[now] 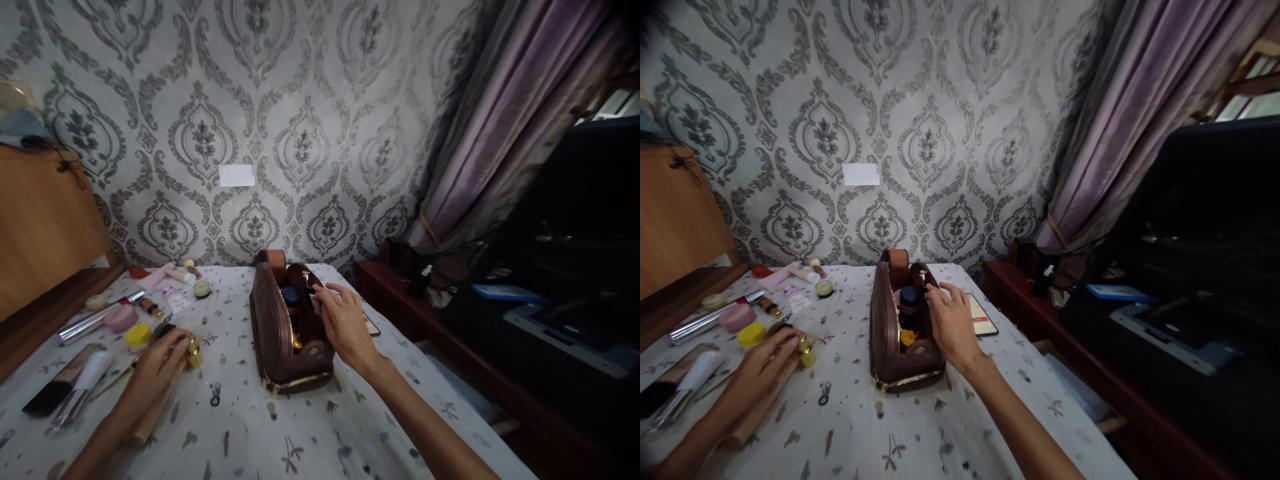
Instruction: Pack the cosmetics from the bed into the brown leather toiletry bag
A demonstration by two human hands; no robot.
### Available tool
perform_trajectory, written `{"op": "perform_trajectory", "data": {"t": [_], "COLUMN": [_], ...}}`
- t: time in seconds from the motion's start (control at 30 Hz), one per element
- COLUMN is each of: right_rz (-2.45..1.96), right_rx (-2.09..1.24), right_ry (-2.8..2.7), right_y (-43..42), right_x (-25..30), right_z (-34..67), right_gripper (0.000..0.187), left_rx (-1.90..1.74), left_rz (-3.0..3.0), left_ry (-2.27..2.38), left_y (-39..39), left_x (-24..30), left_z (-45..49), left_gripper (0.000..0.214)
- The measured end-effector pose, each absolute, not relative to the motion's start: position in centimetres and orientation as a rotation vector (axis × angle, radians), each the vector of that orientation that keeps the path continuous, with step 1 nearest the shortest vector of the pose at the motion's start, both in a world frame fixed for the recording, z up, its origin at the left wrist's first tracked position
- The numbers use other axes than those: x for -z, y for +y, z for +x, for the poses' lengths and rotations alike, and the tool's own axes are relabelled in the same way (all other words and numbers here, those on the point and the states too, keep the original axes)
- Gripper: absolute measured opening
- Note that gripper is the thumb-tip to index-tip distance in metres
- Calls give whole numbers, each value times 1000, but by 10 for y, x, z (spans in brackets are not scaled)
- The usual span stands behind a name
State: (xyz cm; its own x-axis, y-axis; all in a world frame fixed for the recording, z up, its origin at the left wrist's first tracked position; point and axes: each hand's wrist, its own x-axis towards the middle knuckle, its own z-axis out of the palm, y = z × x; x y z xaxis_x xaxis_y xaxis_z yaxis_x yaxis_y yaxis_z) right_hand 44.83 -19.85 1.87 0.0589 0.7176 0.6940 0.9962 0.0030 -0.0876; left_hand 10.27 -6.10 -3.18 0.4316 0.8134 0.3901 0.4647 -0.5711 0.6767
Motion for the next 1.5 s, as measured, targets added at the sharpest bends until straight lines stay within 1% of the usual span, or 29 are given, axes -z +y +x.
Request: {"op": "perform_trajectory", "data": {"t": [0.2,0.53,0.73,0.93,1.03,1.17,1.27,1.4,1.5], "right_rz": [-1718,-1653,-1586,-1419,-1279,-1098,-1152,-1320,-1360], "right_rx": [548,462,399,301,147,-162,-413,-657,-830], "right_ry": [-1689,-1657,-1595,-1460,-1537,-1779,-1835,-1754,-1628], "right_y": [-197,-189,-197,-221,-228,-220,-199,-164,-143], "right_x": [-16,-10,-20,-37,-35,-15,10,48,71], "right_z": [453,460,454,401,364,317,293,278,272], "right_gripper": [34,39,34,25,21,24,26,37,38], "left_rx": [-972,-977,-987,-959,-970,-975,-968,-962,-964], "left_rz": [2217,2240,2230,2203,2183,2176,2170,2195,2215], "left_ry": [1059,1057,1048,1036,1055,1077,1075,1018,1010], "left_y": [-67,-64,-64,-64,-61,-60,-62,-64,-62], "left_x": [26,28,30,28,27,26,26,28,30], "left_z": [104,102,102,101,99,96,97,99,100], "left_gripper": [39,38,37,37,35,34,36,34,30]}}
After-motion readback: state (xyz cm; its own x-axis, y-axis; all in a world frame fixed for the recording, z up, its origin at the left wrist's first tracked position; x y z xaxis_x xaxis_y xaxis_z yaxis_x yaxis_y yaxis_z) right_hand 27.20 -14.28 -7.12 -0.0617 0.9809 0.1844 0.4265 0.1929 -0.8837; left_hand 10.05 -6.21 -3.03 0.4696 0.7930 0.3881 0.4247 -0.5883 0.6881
